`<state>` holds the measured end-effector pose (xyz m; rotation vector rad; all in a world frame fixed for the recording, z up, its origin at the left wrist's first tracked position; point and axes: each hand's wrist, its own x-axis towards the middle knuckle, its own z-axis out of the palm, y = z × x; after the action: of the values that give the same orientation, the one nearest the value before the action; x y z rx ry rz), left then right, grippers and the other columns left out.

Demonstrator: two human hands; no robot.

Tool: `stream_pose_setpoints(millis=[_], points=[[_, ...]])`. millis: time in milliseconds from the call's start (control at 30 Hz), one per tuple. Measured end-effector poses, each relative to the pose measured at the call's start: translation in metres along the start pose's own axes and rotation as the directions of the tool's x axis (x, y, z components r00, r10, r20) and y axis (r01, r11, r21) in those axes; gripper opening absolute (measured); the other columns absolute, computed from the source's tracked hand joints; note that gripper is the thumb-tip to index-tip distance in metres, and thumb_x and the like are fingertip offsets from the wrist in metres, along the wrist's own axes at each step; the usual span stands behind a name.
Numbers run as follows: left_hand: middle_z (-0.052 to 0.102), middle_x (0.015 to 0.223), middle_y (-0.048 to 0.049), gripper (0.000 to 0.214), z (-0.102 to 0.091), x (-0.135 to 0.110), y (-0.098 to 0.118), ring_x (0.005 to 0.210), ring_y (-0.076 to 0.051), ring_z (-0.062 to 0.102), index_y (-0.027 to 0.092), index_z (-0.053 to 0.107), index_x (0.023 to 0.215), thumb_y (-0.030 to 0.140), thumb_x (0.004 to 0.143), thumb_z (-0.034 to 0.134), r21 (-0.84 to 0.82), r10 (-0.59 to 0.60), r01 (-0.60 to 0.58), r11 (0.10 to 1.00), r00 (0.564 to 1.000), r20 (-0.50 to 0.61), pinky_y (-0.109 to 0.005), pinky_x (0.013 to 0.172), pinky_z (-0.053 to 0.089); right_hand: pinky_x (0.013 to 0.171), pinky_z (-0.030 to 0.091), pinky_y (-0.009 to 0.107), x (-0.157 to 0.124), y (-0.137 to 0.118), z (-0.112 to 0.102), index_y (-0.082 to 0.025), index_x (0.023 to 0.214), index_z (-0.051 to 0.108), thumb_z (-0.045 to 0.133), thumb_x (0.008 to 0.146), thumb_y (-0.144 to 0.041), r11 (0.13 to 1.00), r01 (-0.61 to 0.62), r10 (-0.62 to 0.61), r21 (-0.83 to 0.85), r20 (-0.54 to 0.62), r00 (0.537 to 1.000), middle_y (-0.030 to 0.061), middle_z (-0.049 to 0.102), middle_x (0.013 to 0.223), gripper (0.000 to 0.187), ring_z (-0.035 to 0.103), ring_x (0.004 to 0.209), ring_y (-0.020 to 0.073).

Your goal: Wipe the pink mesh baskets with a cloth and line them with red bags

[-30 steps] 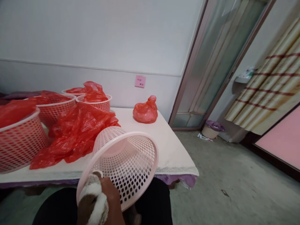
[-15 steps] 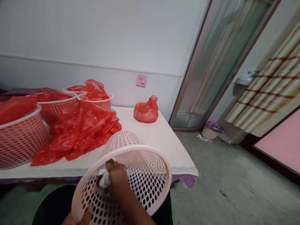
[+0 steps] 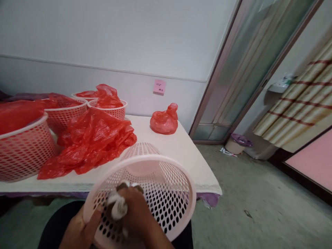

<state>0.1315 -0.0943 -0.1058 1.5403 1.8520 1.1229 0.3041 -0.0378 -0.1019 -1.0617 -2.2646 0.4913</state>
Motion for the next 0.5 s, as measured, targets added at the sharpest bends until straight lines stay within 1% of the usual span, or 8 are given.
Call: stream_pose_setpoints(millis=[67, 133, 167, 200, 267, 333, 400, 500], points=[[0.076, 0.102, -0.0131, 0.050, -0.004, 0.006, 0.006, 0.098, -0.029, 0.071, 0.016, 0.066, 0.106, 0.055, 0.087, 0.042, -0.003, -0.065, 0.065, 0.998, 0.998, -0.006, -0.034, 0.084, 0.057, 0.066, 0.044, 0.028, -0.027, -0.012, 0.001, -0.026, 0.086, 0.063, 0.070, 0.078, -0.027, 0.985, 0.109, -0.111, -0.132, -0.007, 0.994, -0.0021, 0.065, 0.083, 0.011, 0.060, 0.074, 0.0170], [0.074, 0.110, -0.0122, 0.054, -0.007, 0.011, 0.012, 0.107, -0.029, 0.068, 0.016, 0.062, 0.115, 0.056, 0.086, 0.043, -0.012, -0.086, 0.086, 0.996, 0.996, -0.003, -0.036, 0.092, 0.054, 0.062, 0.042, 0.028, -0.051, -0.015, 0.002, -0.028, 0.085, 0.063, 0.068, 0.082, -0.029, 0.936, 0.201, -0.219, -0.289, -0.033, 0.975, -0.0023, 0.062, 0.077, 0.006, 0.057, 0.070, 0.0169], [0.073, 0.113, -0.0114, 0.055, -0.009, 0.013, 0.015, 0.111, -0.029, 0.066, 0.017, 0.060, 0.119, 0.057, 0.085, 0.044, -0.019, -0.088, 0.088, 0.996, 0.996, 0.005, -0.036, 0.094, 0.052, 0.060, 0.040, 0.028, -0.060, -0.013, 0.003, -0.027, 0.081, 0.062, 0.066, 0.083, -0.027, 0.904, 0.216, -0.255, -0.368, -0.060, 0.965, -0.0020, 0.059, 0.073, 0.005, 0.055, 0.067, 0.0172], [0.072, 0.115, -0.0108, 0.056, -0.010, 0.015, 0.017, 0.113, -0.029, 0.065, 0.017, 0.059, 0.121, 0.057, 0.085, 0.044, -0.024, -0.091, 0.092, 0.996, 0.996, 0.013, -0.036, 0.095, 0.051, 0.059, 0.040, 0.029, -0.067, -0.009, 0.002, -0.027, 0.076, 0.060, 0.064, 0.084, -0.026, 0.872, 0.208, -0.276, -0.443, -0.094, 0.957, -0.0012, 0.057, 0.069, 0.009, 0.054, 0.065, 0.0178], [0.071, 0.118, -0.0095, 0.054, -0.012, 0.018, 0.022, 0.115, -0.028, 0.063, 0.019, 0.058, 0.122, 0.056, 0.085, 0.046, -0.034, -0.097, 0.098, 0.995, 0.995, 0.025, -0.035, 0.094, 0.051, 0.059, 0.040, 0.032, -0.076, -0.001, 0.001, -0.025, 0.070, 0.057, 0.063, 0.083, -0.023, 0.820, 0.133, -0.267, -0.557, -0.166, 0.949, 0.0009, 0.055, 0.065, 0.014, 0.052, 0.064, 0.0197], [0.071, 0.117, -0.0081, 0.050, -0.014, 0.021, 0.028, 0.115, -0.028, 0.062, 0.021, 0.058, 0.120, 0.056, 0.085, 0.047, -0.054, -0.088, 0.089, 0.995, 0.996, 0.023, -0.034, 0.092, 0.050, 0.060, 0.041, 0.034, -0.080, 0.003, 0.002, -0.025, 0.072, 0.057, 0.064, 0.081, -0.021, 0.801, 0.086, -0.251, -0.592, -0.202, 0.947, 0.0021, 0.055, 0.066, 0.012, 0.052, 0.065, 0.0209], [0.072, 0.112, -0.0068, 0.046, -0.016, 0.025, 0.035, 0.111, -0.028, 0.063, 0.022, 0.059, 0.115, 0.055, 0.086, 0.047, -0.076, -0.092, 0.092, 0.993, 0.996, 0.004, -0.034, 0.089, 0.050, 0.061, 0.042, 0.034, -0.080, 0.003, 0.009, -0.025, 0.077, 0.059, 0.061, 0.083, -0.021, 0.825, 0.081, -0.257, -0.559, -0.243, 0.935, 0.0023, 0.056, 0.068, 0.008, 0.054, 0.066, 0.0213], [0.072, 0.099, -0.0043, 0.039, -0.020, 0.031, 0.045, 0.105, -0.028, 0.064, 0.023, 0.061, 0.102, 0.055, 0.085, 0.049, -0.091, -0.098, 0.096, 0.991, 0.995, -0.014, -0.033, 0.084, 0.050, 0.059, 0.042, 0.034, -0.076, -0.007, 0.021, -0.025, 0.080, 0.059, 0.053, 0.085, -0.016, 0.855, 0.073, -0.292, -0.514, -0.360, 0.886, 0.0017, 0.058, 0.066, 0.012, 0.054, 0.063, 0.0211]])
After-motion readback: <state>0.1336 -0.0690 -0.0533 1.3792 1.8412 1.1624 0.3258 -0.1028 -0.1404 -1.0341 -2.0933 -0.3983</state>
